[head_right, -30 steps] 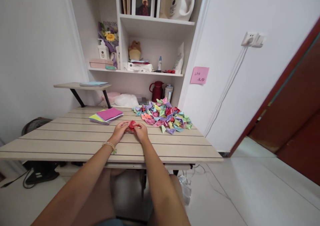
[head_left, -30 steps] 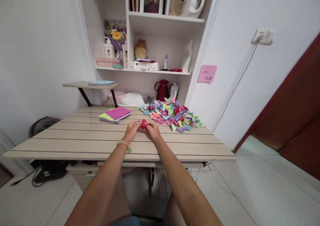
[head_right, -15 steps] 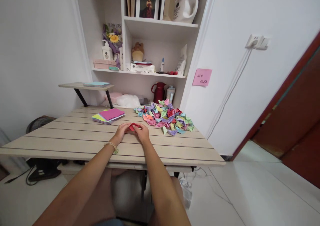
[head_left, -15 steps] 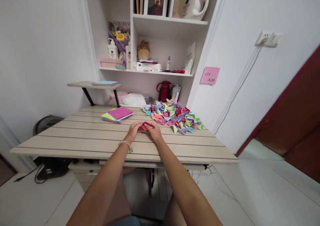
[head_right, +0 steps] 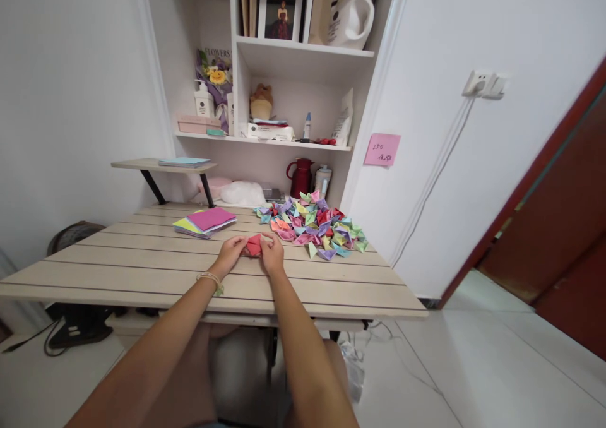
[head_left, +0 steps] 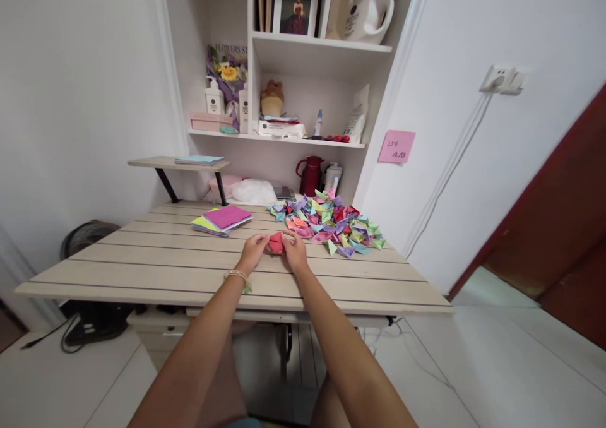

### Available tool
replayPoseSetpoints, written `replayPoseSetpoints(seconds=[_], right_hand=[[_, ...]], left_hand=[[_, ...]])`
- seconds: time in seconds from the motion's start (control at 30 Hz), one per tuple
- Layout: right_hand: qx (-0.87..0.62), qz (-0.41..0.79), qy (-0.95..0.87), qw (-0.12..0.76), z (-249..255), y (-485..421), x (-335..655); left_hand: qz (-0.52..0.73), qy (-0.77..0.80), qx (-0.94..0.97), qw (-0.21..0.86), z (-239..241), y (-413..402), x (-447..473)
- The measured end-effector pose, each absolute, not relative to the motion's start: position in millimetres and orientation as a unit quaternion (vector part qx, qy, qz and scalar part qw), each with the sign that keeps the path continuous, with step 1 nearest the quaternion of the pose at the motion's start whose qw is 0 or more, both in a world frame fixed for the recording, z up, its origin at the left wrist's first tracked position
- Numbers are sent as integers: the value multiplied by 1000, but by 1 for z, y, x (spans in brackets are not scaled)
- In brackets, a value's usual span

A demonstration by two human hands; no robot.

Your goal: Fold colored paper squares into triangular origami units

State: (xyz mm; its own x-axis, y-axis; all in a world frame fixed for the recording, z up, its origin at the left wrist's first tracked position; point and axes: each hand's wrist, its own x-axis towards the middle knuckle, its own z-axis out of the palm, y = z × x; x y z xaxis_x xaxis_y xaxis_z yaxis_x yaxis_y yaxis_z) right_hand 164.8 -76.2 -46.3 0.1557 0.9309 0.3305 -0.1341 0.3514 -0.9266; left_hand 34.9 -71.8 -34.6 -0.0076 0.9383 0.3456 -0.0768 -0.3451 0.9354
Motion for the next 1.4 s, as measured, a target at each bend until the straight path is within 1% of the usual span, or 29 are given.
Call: replayPoseSetpoints(seconds=[0.2,0.47,0.63,0.83,1.03,1.4], right_hand=[[-383,413,-496,661,-44,-78,165],[-360,423,-513,654,-44,-80,164],[-377,403,-519,653,-45,-76,165],[-397,393,-541,628,-48,-74,165],[-400,398,-542,623,-47,-77,164],[-411,364,-610,571,-48,-78,164]], left_hand=[[600,379,558,431,-34,-72,36],[627,383,530,424,-35,-72,33],[618,376,534,438,-33,-75,35],[596,372,558,440,-31,-74,36],[607,390,558,411,-35,-71,33],[626,384,536,416,-35,-68,32]])
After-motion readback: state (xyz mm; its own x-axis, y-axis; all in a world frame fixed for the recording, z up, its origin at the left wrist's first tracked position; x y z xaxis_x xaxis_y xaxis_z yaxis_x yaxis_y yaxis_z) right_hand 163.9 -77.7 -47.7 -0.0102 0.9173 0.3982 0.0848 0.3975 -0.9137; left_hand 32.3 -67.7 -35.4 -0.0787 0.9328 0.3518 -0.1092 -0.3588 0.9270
